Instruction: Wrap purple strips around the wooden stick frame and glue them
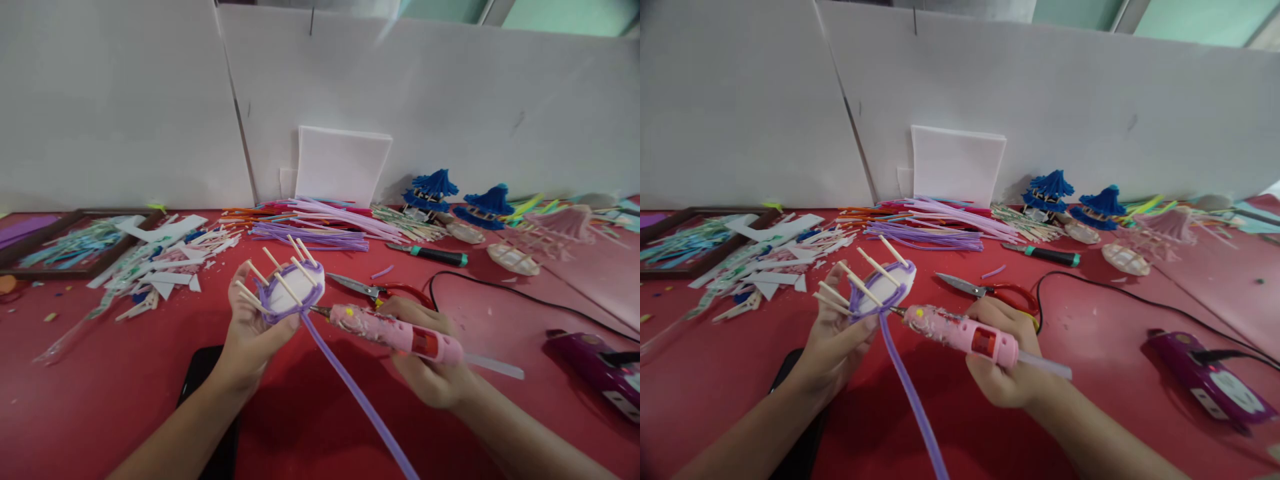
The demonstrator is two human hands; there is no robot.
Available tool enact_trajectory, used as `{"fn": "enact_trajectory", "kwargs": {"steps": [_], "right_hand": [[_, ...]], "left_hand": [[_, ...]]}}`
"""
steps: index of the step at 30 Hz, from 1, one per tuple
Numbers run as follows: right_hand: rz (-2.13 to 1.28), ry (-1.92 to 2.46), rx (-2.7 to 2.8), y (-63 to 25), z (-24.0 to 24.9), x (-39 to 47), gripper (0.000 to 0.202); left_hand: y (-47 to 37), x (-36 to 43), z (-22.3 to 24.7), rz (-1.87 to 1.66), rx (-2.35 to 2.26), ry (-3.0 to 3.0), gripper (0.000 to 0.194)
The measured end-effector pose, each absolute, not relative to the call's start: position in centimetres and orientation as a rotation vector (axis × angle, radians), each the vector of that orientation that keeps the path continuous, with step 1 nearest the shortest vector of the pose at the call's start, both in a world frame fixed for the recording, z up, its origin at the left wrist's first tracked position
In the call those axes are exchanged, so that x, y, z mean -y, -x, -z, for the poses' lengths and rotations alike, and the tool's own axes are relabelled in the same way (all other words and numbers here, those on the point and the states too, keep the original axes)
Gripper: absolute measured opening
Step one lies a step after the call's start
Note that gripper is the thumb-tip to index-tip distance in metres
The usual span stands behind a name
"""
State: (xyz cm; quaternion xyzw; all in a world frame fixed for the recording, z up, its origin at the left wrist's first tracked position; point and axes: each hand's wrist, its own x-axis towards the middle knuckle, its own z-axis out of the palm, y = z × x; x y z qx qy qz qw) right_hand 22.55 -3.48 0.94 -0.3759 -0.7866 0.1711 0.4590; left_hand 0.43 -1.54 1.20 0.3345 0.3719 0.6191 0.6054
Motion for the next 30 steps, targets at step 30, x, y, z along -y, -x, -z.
{"fn": "enact_trajectory", "kwargs": {"steps": [30], "right_hand": [[-0.33, 1.019, 1.855, -23.07, -1.43, 3.25, 0.01]], "left_hand": [[-0.14, 1.65, -1.18, -1.385, -0.886, -0.802, 0.098]]}}
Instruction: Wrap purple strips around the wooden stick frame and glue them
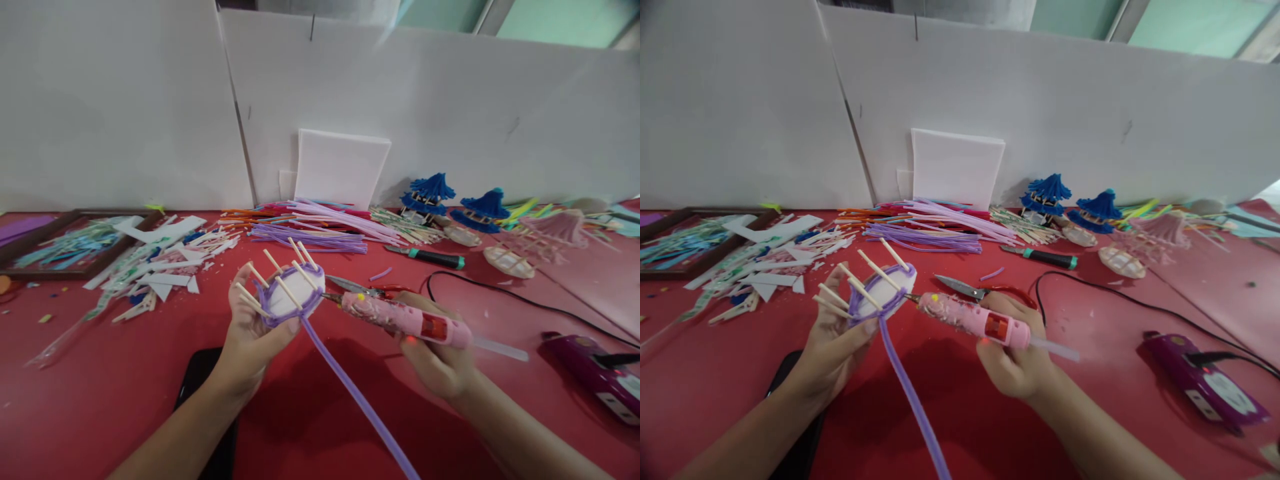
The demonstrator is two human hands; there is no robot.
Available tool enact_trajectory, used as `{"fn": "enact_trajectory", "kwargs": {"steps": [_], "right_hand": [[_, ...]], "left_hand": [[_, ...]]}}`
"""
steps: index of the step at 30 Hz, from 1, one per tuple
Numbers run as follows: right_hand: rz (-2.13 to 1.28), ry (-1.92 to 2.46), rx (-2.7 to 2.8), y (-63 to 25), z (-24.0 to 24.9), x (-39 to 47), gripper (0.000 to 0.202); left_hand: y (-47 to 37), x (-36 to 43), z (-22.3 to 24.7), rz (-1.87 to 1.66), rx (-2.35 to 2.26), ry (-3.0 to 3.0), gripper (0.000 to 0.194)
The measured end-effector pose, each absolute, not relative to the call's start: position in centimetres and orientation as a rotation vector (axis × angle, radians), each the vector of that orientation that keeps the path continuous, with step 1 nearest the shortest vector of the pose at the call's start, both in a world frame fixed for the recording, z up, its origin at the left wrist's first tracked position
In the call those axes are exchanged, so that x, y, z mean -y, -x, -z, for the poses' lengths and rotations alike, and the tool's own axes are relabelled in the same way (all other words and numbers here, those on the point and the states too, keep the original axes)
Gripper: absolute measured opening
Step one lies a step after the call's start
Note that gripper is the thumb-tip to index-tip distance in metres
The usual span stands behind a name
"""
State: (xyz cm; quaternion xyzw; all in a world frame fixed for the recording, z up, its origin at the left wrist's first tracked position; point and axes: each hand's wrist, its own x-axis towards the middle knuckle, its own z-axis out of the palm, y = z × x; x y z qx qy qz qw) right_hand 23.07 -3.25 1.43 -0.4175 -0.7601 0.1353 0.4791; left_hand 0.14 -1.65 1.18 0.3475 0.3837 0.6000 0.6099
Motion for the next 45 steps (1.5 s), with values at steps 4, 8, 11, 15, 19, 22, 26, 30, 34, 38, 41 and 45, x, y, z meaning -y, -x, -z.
{"fn": "enact_trajectory", "kwargs": {"steps": [4, 8, 11, 15, 19, 22, 26, 30, 34, 38, 41, 45], "right_hand": [[-0.284, 1.249, 1.847, -23.2, -1.5, 2.7, 0.008], [-0.152, 1.62, 2.125, -24.6, -0.6, 1.2, 0.02], [0.037, 1.844, 2.242, -26.0, 0.3, 0.3, 0.035], [0.219, 1.888, 2.081, -26.2, -0.2, 0.2, 0.033], [-0.285, 1.364, 1.945, -23.2, -1.5, 2.1, 0.015], [-0.693, 1.182, 1.981, -20.8, -1.8, 3.6, 0.018], [-0.692, 1.134, 2.015, -20.1, -1.8, 4.0, 0.009], [-0.534, 1.128, 2.029, -21.4, -2.5, 3.5, 0.015], [-0.496, 1.12, 2.07, -22.2, -2.9, 3.3, 0.016], [-0.504, 1.112, 2.088, -22.3, -2.8, 3.2, 0.015], [-0.513, 1.122, 2.085, -22.3, -2.7, 3.1, 0.015], [-0.492, 1.136, 2.074, -22.4, -2.7, 3.0, 0.014]], "left_hand": [[-0.3, 1.5, -1.0, -1.377, -0.902, -0.818, 0.096], [-0.4, 1.4, -0.8, -1.409, -0.87, -0.854, 0.09], [-0.5, 1.5, -0.9, -1.437, -0.903, -0.914, 0.087], [-0.9, 1.5, -1.0, -1.512, -0.997, -1.037, 0.088], [-1.2, 1.5, -0.7, -1.58, -1.089, -1.234, 0.086], [-1.3, 1.5, -0.5, -1.559, -1.134, -1.311, 0.085], [-1.3, 1.6, -0.5, -1.527, -1.09, -1.3, 0.086], [-1.2, 1.8, -0.4, -1.45, -1.059, -1.265, 0.09], [-1.3, 2.0, -0.5, -1.371, -0.962, -1.229, 0.091], [-1.4, 2.3, -0.9, -1.31, -0.93, -1.226, 0.093], [-1.3, 2.3, -1.1, -1.266, -0.947, -1.239, 0.096], [-1.2, 2.3, -1.3, -1.198, -0.957, -1.296, 0.095]]}}
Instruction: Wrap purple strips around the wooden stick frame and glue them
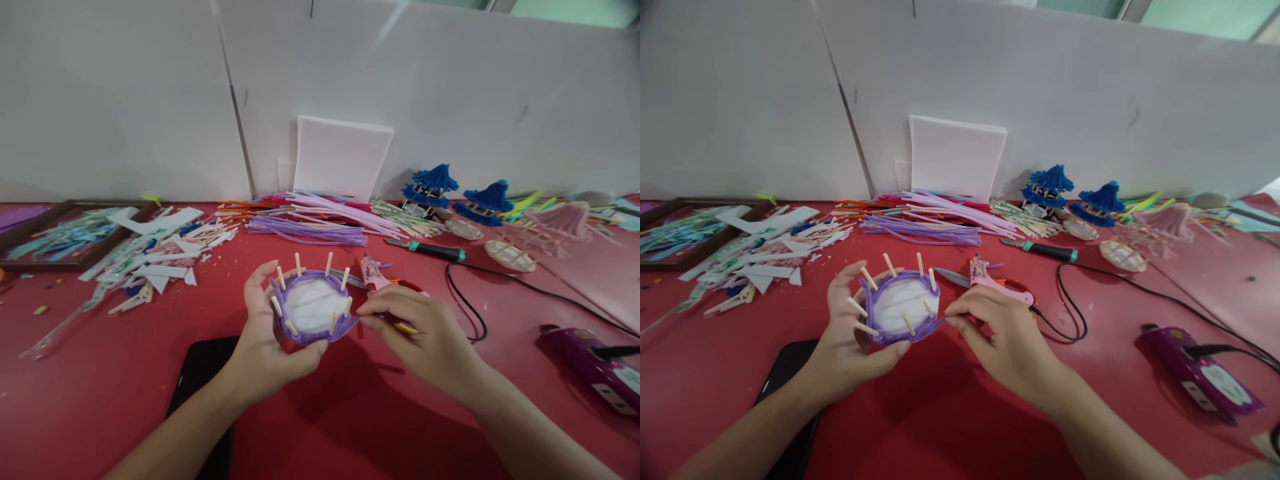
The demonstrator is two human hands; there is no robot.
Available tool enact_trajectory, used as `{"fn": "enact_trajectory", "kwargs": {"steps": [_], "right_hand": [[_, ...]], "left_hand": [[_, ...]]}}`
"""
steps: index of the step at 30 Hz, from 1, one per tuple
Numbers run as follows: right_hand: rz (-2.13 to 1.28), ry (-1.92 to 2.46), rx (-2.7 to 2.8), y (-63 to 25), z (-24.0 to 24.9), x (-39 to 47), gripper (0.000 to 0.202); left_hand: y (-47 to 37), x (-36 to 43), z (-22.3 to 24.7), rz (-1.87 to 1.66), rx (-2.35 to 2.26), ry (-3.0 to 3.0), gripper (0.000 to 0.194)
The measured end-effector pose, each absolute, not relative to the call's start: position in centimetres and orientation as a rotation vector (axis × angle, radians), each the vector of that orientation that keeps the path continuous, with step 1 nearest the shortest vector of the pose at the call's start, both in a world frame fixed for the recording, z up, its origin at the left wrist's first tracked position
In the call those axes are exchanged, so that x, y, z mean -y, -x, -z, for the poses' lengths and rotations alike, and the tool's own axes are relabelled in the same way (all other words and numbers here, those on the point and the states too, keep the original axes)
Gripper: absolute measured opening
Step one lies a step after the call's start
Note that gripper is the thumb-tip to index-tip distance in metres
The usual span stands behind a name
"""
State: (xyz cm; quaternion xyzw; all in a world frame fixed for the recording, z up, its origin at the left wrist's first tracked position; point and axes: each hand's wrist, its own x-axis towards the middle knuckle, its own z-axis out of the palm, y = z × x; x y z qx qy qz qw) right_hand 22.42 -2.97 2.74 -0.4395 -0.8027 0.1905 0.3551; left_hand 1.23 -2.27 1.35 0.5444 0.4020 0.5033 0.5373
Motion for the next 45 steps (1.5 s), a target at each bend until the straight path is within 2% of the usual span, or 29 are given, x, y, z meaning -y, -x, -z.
{"fn": "enact_trajectory", "kwargs": {"steps": [15, 22, 27, 33, 38, 45], "right_hand": [[-0.537, 1.099, 2.082, -22.6, -2.7, 2.8, 0.011], [-0.581, 1.002, 2.136, -22.9, -2.6, 2.8, 0.018], [-0.616, 0.954, 2.108, -22.7, -2.8, 2.8, 0.012], [-0.676, 0.912, 2.092, -22.5, -2.9, 2.8, 0.013], [-0.775, 0.847, 2.121, -22.4, -2.8, 3.0, 0.013], [-0.637, 0.828, 2.102, -22.2, -2.7, 3.1, 0.01]], "left_hand": [[-0.6, 2.3, -0.6, -1.099, -0.895, -1.39, 0.104], [-1.0, 2.7, -1.0, -1.123, -0.854, -1.255, 0.1], [-0.8, 2.8, -1.0, -1.029, -0.813, -1.121, 0.095], [-0.2, 2.6, -0.5, -0.999, -0.829, -1.214, 0.092], [0.5, 2.3, -0.7, -0.835, -0.801, -1.353, 0.085], [0.0, 2.0, -0.9, -0.871, -0.63, -1.09, 0.104]]}}
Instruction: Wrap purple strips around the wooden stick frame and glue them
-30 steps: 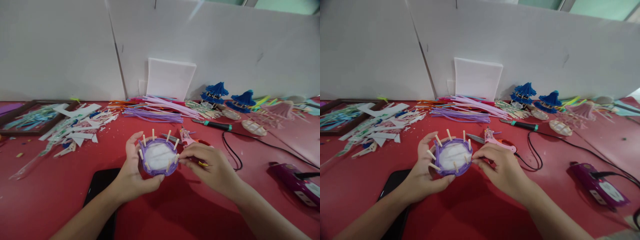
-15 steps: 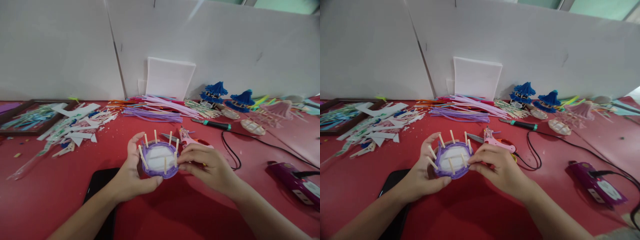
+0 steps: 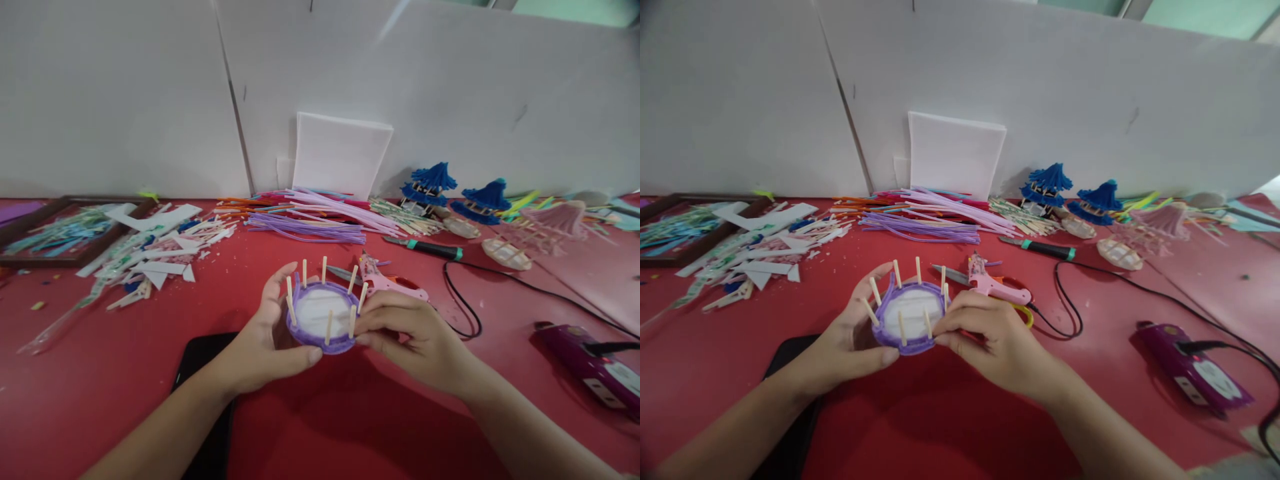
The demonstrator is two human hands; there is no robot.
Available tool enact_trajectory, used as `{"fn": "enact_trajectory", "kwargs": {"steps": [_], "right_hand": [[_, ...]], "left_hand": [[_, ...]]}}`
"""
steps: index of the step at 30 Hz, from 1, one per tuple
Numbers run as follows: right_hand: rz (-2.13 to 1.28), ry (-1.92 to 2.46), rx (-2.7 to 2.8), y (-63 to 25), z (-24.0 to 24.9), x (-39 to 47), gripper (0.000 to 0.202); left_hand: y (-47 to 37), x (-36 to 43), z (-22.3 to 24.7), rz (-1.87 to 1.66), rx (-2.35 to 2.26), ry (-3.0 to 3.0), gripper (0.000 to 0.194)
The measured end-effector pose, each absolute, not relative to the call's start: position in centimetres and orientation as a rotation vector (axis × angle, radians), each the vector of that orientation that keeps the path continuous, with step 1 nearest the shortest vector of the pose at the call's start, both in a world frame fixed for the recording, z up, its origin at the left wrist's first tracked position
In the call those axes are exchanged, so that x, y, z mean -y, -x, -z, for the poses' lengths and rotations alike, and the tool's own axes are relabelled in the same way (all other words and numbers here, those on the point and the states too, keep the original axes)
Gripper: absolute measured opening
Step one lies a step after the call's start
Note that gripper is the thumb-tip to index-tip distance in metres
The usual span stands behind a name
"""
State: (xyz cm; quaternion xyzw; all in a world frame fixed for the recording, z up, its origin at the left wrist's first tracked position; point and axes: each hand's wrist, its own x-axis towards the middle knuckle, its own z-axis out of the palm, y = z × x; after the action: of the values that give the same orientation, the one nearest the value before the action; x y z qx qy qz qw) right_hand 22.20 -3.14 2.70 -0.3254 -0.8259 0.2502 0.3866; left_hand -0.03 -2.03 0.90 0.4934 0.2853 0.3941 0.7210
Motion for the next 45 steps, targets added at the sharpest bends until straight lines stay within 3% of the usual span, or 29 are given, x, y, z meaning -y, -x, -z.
{"fn": "enact_trajectory", "kwargs": {"steps": [7, 12, 16, 25, 45], "right_hand": [[-0.396, 0.893, 2.133, -21.8, -2.4, 3.3, 0.013], [-0.161, 0.899, 2.183, -21.2, -1.5, 3.5, 0.017], [-0.057, 0.883, 2.234, -20.9, -1.1, 3.4, 0.018], [-0.021, 0.901, 2.22, -20.8, -0.8, 3.6, 0.017], [0.015, 0.906, 2.221, -19.9, -0.6, 3.9, 0.022]], "left_hand": [[-0.5, 1.8, -0.9, -0.885, -0.631, -0.966, 0.106], [-0.6, 1.6, -0.8, -0.928, -0.702, -0.998, 0.09], [-0.8, 1.6, -0.6, -0.945, -0.64, -1.005, 0.099], [-1.4, 1.9, -0.6, -1.028, -0.708, -1.071, 0.103], [-1.6, 1.9, -1.2, -1.025, -0.779, -1.048, 0.089]]}}
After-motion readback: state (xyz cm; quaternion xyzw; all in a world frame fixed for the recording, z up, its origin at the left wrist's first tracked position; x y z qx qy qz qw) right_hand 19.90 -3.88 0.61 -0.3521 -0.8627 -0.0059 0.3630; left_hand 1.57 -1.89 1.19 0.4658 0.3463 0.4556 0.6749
